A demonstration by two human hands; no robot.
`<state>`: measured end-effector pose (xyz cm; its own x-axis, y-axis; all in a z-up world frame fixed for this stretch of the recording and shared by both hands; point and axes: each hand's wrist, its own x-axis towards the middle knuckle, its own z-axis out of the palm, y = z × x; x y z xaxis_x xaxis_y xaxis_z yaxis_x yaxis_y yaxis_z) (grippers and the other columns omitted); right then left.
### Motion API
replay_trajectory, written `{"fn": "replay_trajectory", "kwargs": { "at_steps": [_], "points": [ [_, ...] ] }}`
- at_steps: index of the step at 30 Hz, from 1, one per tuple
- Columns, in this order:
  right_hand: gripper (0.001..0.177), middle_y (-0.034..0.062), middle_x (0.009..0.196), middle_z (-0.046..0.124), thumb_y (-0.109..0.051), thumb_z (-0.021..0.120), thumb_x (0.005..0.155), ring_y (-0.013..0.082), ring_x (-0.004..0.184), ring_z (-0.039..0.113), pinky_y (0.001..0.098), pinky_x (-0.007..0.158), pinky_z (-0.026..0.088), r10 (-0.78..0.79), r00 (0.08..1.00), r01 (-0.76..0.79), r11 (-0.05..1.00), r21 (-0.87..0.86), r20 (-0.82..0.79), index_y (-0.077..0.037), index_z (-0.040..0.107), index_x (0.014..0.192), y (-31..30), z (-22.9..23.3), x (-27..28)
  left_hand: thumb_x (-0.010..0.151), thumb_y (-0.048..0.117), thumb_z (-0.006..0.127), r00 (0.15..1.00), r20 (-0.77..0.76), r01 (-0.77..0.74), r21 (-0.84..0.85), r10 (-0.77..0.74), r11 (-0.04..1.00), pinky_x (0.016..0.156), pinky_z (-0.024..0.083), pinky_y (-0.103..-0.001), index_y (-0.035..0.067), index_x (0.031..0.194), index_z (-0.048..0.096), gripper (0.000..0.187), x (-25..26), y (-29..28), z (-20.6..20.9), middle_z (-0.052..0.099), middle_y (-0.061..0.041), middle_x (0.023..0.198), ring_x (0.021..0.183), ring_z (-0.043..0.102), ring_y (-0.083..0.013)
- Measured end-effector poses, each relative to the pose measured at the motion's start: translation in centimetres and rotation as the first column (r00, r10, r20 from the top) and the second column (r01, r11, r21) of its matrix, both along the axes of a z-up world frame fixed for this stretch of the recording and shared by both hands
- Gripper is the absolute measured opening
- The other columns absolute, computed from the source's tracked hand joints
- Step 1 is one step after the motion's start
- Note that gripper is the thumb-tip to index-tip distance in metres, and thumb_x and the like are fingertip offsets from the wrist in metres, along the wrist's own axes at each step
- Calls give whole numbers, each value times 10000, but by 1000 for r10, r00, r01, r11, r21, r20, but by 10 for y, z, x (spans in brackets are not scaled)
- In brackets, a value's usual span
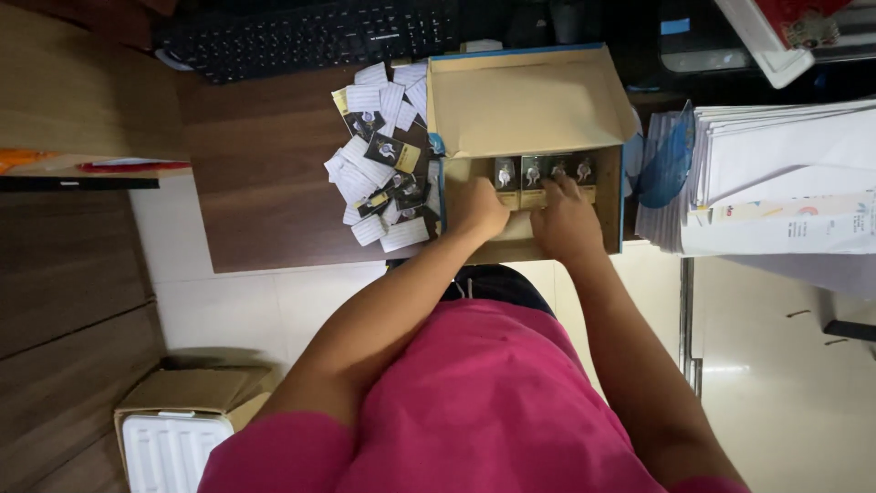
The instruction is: The person organizes small, individually wrapped items from a pile on a desk into a cardboard box. They pick up the items by hand and place them into the box, arranging them in rows.
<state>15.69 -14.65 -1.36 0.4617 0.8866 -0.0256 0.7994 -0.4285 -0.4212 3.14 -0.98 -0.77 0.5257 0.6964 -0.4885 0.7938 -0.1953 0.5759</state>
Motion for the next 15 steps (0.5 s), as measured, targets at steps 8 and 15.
{"fn": "replay_trajectory", "kwargs": {
  "at_steps": [8, 15],
  "points": [
    [481, 226, 1387, 605, -208, 661, 857, 441, 1183, 611, 528, 952, 516, -61, 996, 58, 997, -53, -59, -22, 649, 1301, 0, 23, -6, 704, 24, 703, 975, 223, -63, 184, 21, 981, 785, 550, -541, -13, 881, 673, 182, 5, -6, -53, 707, -283, 888, 901, 684, -481],
    [470, 204, 1394, 605, -211, 657, 852, 447, 1114, 637, 529, 943, 524, -76, 993, 70, 995, -66, -95, -66, 659, 1299, -2, 27, -7, 805, 26, 680, 981, 194, -46, 104, 25, 993, 812, 550, -548, -9, 973, 651, 173, 6, -4, -35, 707, -292, 914, 918, 685, -483]
  ]
}}
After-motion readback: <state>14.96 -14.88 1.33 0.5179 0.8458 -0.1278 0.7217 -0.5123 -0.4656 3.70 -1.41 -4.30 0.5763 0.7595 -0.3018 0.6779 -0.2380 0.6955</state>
